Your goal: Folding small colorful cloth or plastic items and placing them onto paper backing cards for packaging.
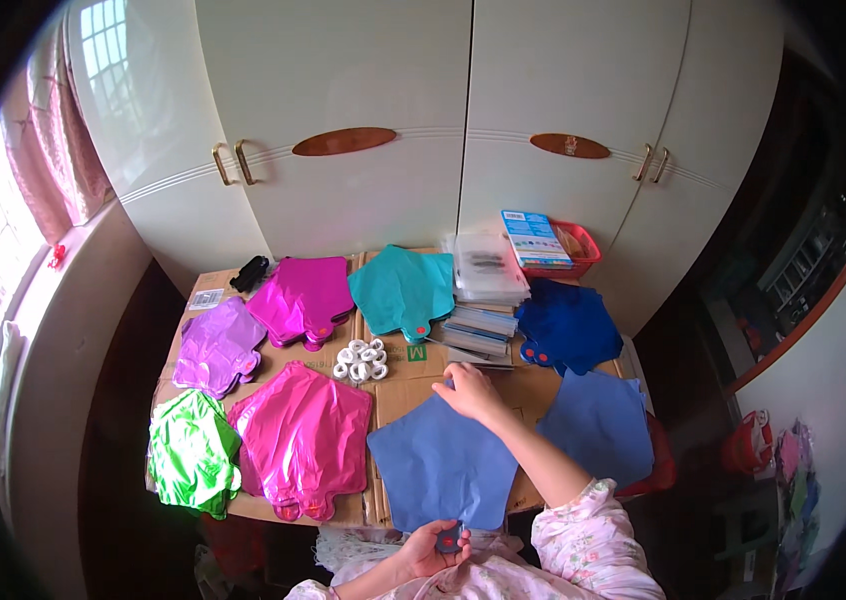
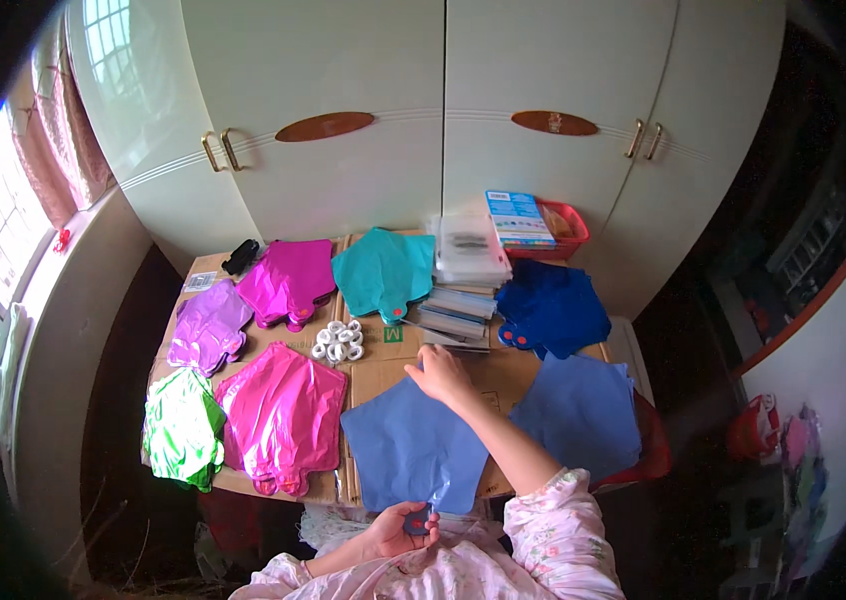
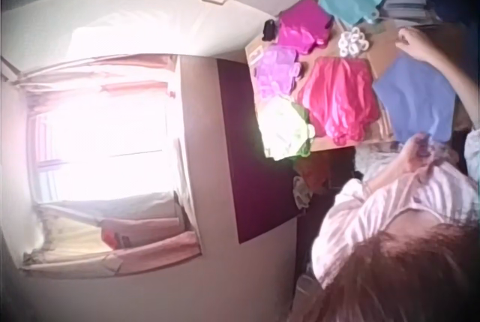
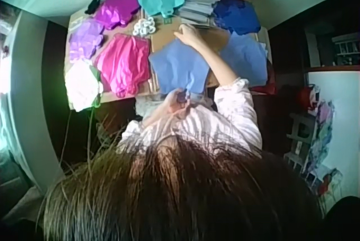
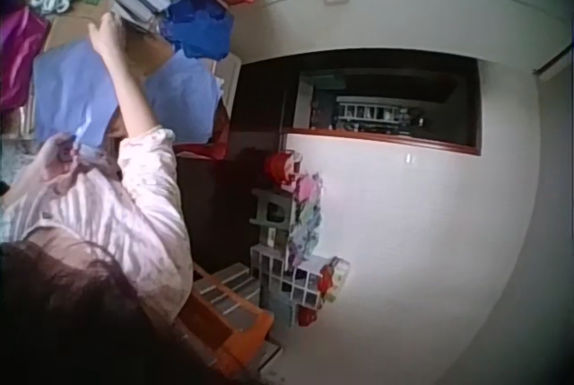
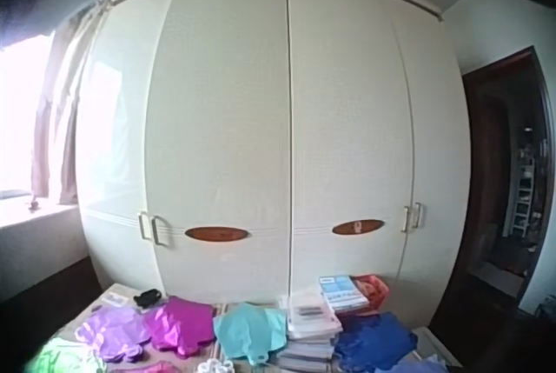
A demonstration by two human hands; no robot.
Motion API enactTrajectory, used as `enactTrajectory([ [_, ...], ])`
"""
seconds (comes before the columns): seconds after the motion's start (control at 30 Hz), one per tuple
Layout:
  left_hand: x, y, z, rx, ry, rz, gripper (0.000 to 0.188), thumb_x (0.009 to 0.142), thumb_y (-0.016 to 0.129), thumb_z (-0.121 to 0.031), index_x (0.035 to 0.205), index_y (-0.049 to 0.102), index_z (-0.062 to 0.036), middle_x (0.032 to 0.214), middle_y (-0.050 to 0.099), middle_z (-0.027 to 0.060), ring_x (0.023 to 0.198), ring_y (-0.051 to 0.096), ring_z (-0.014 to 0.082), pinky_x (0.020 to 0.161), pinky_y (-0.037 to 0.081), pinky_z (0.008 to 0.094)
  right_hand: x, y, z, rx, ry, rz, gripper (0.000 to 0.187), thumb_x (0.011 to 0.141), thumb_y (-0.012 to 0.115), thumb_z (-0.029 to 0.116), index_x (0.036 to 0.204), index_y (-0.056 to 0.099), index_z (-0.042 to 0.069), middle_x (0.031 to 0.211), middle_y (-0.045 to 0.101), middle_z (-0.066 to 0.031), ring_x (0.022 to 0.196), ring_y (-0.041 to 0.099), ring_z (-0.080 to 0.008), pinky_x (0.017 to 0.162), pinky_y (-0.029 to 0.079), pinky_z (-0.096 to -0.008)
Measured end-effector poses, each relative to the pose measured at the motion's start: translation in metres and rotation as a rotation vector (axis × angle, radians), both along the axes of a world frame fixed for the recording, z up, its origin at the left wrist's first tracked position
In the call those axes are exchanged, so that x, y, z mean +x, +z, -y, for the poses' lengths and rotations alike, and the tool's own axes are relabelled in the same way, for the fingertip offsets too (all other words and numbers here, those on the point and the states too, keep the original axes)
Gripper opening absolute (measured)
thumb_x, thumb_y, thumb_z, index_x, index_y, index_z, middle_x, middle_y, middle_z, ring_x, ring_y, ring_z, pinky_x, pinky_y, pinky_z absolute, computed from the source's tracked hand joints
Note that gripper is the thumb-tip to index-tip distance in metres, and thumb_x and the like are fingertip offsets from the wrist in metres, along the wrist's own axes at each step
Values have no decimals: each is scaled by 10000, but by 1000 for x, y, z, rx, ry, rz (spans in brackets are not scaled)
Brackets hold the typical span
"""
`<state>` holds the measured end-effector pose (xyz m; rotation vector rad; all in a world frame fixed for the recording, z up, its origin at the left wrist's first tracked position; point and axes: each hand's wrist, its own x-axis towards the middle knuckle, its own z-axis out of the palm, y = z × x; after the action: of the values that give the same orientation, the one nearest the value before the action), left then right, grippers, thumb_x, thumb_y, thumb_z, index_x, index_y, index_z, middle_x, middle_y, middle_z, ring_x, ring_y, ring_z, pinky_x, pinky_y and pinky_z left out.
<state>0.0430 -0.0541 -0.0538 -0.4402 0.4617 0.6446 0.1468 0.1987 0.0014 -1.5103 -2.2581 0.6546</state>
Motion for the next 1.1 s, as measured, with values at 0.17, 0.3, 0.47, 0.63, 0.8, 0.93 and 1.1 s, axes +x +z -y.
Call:
enactTrajectory([
  [0.17,1,3,-1,-45,30,-3,215,938,450,-168,935,461,46,862,537,113,755,514,197,764,502,366,5,2,71,264,218,-167,350,840,635,248,1111,526,54,1118,520,-152,946,585,-344,772,506,-431],
  [0.3,3,1,-1,-34,44,20,205,933,452,-162,937,460,43,857,531,119,770,507,211,761,489,361,9,-1,121,345,389,-81,309,821,641,231,1066,564,59,1136,532,-126,1039,539,-305,873,450,-412],
  [0.47,5,6,0,-11,43,-27,215,945,455,-185,914,455,27,846,536,91,726,508,179,735,512,351,11,-11,109,421,327,-44,386,809,645,250,1137,565,63,1229,510,-129,1149,476,-311,963,382,-439],
  [0.63,5,-1,1,-21,56,29,211,947,443,-182,927,452,28,872,537,107,750,504,201,745,499,355,11,-15,93,440,293,27,509,797,622,347,1206,536,57,1285,487,-140,1231,422,-317,1048,301,-486],
  [0.8,0,9,3,40,24,-99,305,951,411,-185,1098,477,74,1103,580,203,989,572,288,867,484,386,11,-11,95,448,264,91,522,803,593,357,1240,523,78,1316,470,-140,1251,409,-315,1062,285,-491],
  [0.93,-13,46,7,157,-39,-226,346,949,421,-180,1172,476,78,1190,568,215,1116,557,301,956,453,408,10,-11,95,432,274,124,551,811,567,378,1277,506,90,1362,436,-153,1284,371,-349,1074,254,-524],
  [1.1,-37,54,-2,261,45,-571,295,923,501,-133,1151,492,52,1077,612,148,980,619,264,838,506,374,10,-9,96,425,269,180,595,810,565,403,1325,460,123,1417,355,-186,1323,279,-424,1068,194,-596],
])
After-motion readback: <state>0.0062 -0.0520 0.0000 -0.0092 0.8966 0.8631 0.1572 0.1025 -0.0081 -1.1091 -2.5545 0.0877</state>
